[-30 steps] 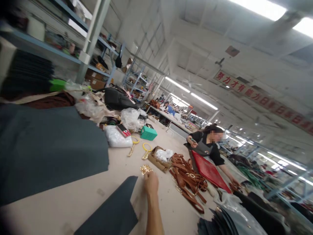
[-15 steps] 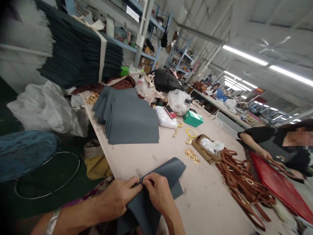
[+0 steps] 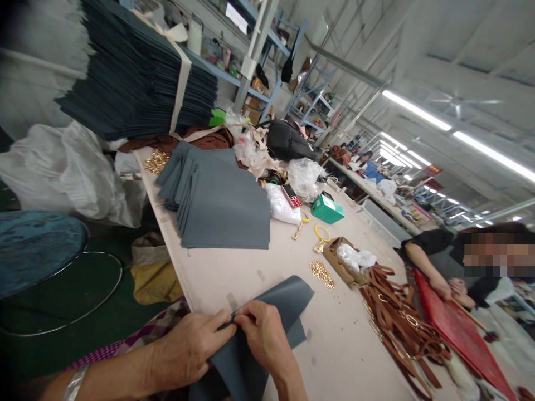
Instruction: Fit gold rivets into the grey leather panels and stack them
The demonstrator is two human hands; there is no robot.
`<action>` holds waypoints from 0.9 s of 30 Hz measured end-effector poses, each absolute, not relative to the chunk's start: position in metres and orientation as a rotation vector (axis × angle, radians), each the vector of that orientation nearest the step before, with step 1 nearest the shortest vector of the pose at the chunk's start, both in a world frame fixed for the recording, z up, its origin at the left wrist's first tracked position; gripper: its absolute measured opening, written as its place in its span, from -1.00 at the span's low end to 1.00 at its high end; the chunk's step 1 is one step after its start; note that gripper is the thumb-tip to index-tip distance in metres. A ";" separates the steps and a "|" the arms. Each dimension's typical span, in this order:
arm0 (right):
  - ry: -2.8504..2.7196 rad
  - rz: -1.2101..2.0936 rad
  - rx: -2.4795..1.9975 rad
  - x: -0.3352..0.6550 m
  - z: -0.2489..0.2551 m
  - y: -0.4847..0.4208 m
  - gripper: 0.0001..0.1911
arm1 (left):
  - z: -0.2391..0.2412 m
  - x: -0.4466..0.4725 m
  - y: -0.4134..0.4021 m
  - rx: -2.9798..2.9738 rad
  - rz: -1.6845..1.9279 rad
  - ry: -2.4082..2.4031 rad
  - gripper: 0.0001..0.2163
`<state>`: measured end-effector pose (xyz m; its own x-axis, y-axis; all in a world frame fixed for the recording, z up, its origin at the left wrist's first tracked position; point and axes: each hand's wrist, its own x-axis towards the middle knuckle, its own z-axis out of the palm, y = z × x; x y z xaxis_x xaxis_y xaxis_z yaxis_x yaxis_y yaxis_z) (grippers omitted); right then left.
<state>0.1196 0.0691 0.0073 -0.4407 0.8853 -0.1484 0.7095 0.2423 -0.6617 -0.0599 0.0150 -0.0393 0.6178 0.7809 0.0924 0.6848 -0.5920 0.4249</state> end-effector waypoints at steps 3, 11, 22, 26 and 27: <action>-2.245 1.005 -1.537 0.118 0.008 0.071 -0.83 | -0.037 -0.060 0.015 2.493 0.355 1.189 -0.51; -2.236 1.095 -1.902 0.103 0.019 0.088 -0.91 | -0.039 -0.058 0.017 2.440 0.347 1.168 -0.44; -2.077 1.413 -1.938 0.101 0.017 0.103 -0.93 | -0.046 -0.057 0.019 2.548 0.314 1.195 -0.35; -1.863 1.069 -1.951 0.129 0.024 0.107 -0.84 | -0.063 -0.065 0.016 2.611 0.542 1.184 -0.36; -1.788 0.920 -1.955 0.141 0.029 0.108 -0.77 | -0.067 -0.067 0.015 2.612 0.640 1.157 -0.37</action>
<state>0.1413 0.1082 0.0289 0.0009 0.9723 -0.2338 0.7554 -0.1539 -0.6369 -0.0671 0.0151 -0.0673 0.5965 0.7437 0.3019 0.6510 -0.6683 0.3599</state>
